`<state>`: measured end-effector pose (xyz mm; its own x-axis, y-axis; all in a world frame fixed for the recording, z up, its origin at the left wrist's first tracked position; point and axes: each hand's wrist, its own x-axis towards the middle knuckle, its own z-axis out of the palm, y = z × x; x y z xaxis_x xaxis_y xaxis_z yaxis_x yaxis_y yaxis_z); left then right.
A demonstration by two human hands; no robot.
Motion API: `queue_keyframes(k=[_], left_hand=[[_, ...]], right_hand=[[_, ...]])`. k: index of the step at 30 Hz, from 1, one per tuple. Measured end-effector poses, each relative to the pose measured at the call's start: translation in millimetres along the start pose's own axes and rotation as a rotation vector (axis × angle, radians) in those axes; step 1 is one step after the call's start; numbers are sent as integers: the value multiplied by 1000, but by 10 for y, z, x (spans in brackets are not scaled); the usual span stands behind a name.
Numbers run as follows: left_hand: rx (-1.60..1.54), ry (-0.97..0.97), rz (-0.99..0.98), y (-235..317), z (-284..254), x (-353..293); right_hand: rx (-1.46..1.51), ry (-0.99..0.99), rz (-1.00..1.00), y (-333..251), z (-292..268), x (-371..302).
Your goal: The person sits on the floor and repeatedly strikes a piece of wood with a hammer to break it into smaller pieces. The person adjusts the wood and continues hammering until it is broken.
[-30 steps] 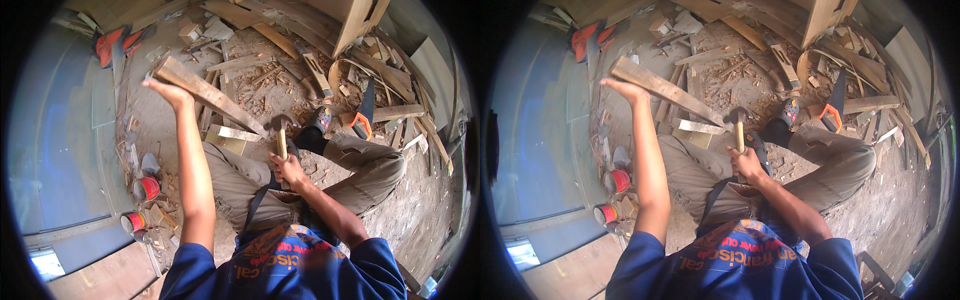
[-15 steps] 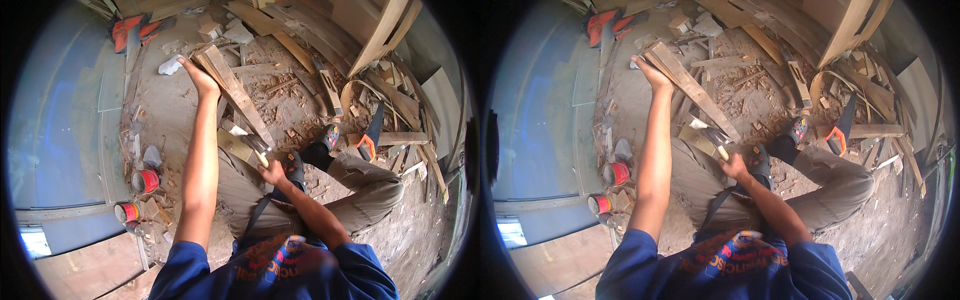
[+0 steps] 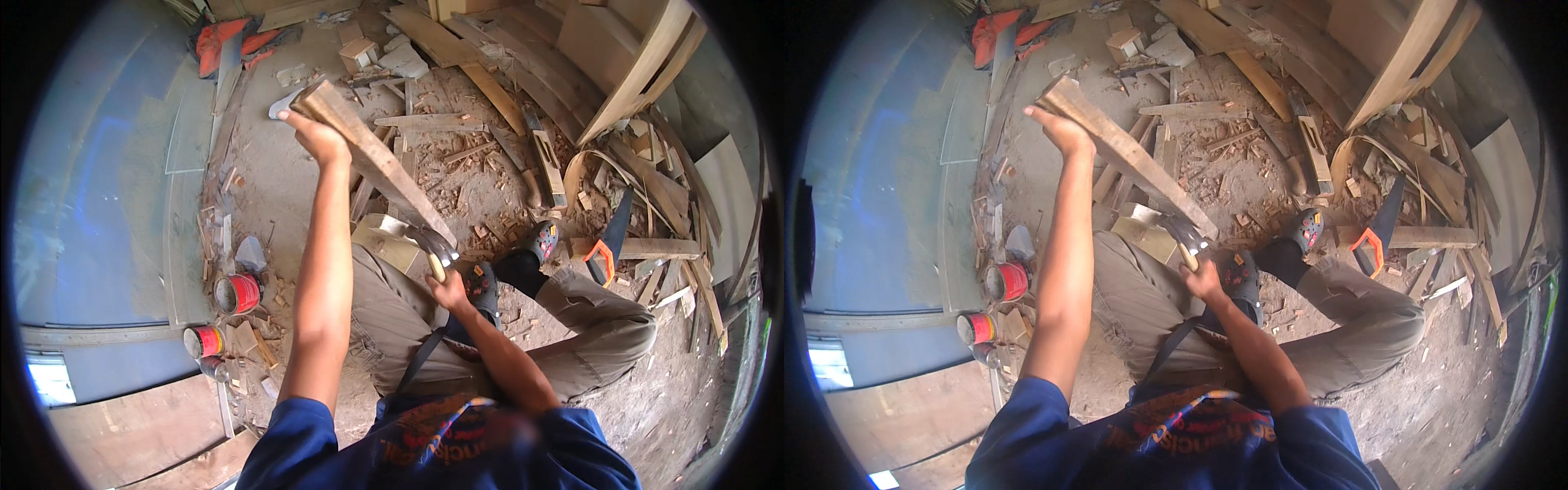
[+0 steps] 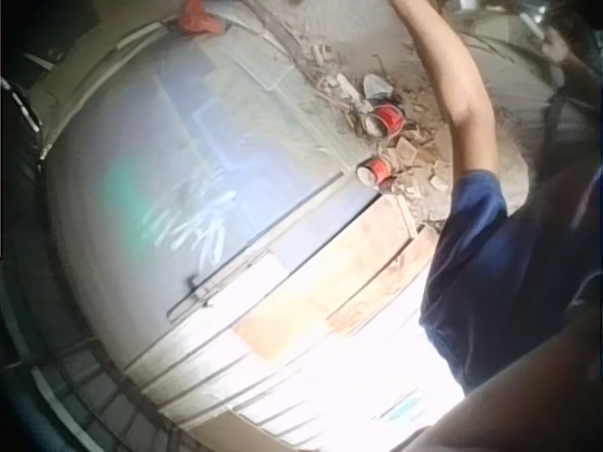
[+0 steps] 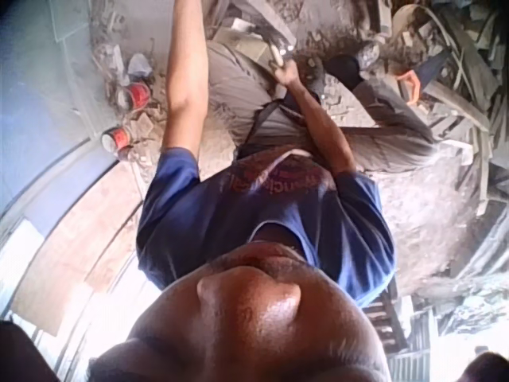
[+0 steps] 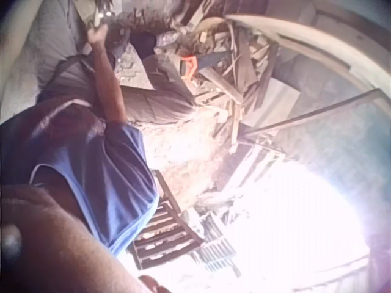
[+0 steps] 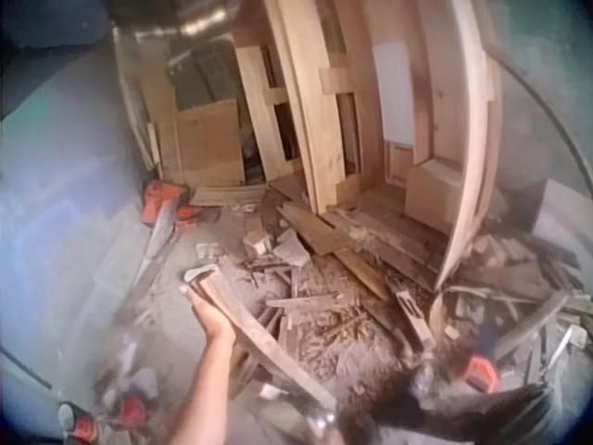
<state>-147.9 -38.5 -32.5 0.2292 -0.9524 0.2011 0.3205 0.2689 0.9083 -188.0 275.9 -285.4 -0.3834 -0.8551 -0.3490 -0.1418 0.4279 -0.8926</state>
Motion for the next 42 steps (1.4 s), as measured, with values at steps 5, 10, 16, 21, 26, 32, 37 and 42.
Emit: queue_keyframes(k=[5, 10, 16, 21, 26, 32, 37, 42], left_hand=[[162, 238, -35, 131, -66, -55], [249, 337, 19, 128, -237, -33], [159, 119, 215, 215, -184, -314], [71, 67, 194, 252, -10, -526], [150, -43, 257, 329, -18, -778], [41, -397, 127, 338, 162, -959], [83, -328, 273, 364, 407, -1046], [66, -365, 252, 395, 559, -1172]], right_hand=[[148, 46, -11, -151, -264, -112], [346, 118, 208, -83, -324, -103], [649, 186, 540, 223, -461, -8], [592, 265, 503, 385, -746, 106], [608, 268, 485, -7, -994, -30], [243, 441, 250, 154, -1056, 87], [140, 538, 74, -276, -985, -146], [9, 498, -17, -253, -1168, -219]])
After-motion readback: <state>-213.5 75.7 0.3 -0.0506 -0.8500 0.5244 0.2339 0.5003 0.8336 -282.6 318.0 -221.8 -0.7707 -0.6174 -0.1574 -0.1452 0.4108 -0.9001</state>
